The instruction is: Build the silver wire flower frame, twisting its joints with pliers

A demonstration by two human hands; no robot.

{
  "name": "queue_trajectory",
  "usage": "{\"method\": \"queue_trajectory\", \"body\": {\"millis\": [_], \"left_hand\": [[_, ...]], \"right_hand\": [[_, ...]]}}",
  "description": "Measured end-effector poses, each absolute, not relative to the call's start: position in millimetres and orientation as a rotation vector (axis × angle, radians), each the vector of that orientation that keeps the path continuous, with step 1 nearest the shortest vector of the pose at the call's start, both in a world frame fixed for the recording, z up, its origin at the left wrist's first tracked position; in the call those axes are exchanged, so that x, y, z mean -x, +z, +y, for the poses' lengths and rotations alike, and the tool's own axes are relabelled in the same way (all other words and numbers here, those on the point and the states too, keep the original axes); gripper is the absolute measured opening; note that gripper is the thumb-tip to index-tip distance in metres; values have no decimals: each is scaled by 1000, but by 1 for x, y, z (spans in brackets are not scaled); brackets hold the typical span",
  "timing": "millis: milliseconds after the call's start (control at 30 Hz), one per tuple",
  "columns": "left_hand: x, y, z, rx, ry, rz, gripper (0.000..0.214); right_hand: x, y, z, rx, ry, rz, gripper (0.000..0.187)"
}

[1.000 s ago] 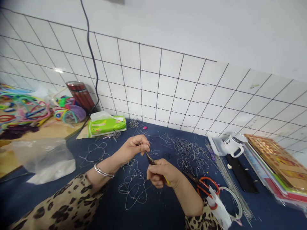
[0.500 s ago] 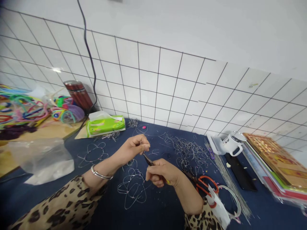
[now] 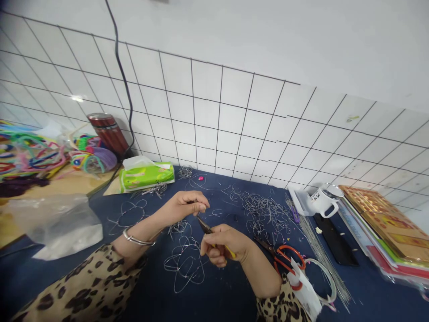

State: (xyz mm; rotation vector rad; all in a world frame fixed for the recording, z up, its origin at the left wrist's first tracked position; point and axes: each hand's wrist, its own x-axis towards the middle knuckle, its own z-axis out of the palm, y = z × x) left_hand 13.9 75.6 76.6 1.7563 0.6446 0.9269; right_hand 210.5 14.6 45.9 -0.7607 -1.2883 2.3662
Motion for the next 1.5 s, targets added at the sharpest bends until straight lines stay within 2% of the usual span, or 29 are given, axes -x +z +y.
{"method": "queue_trajectory", "body": {"millis": [200,333,633,867,1100,1333,1500], "left_hand": [[-22,68,74,-1633,1186,763,14],[-23,69,74,-1545,1324,776,14],[-39,57,63,-1536,1209,736,15],[-37,58,64,-1687,1049,727,15],[-29,64,71,-2213,960,660,16],[-26,59,70,-2429,1465,850,13],[-24,54,69,-2443,1692,941,15]], "right_hand": [[-205,52,11,936,2012,-1601,25],[-201,48,13,945,1767,-1480,26],[-196,41,17,1026,1362,-1271,22],[-199,42,19,1076,1332,-1307,17],[-205,48,22,1149,1267,-1342,16],[-199,54,15,1132,1393,-1318,32],[-188,56,3,1011,1611,-1277,33]]}}
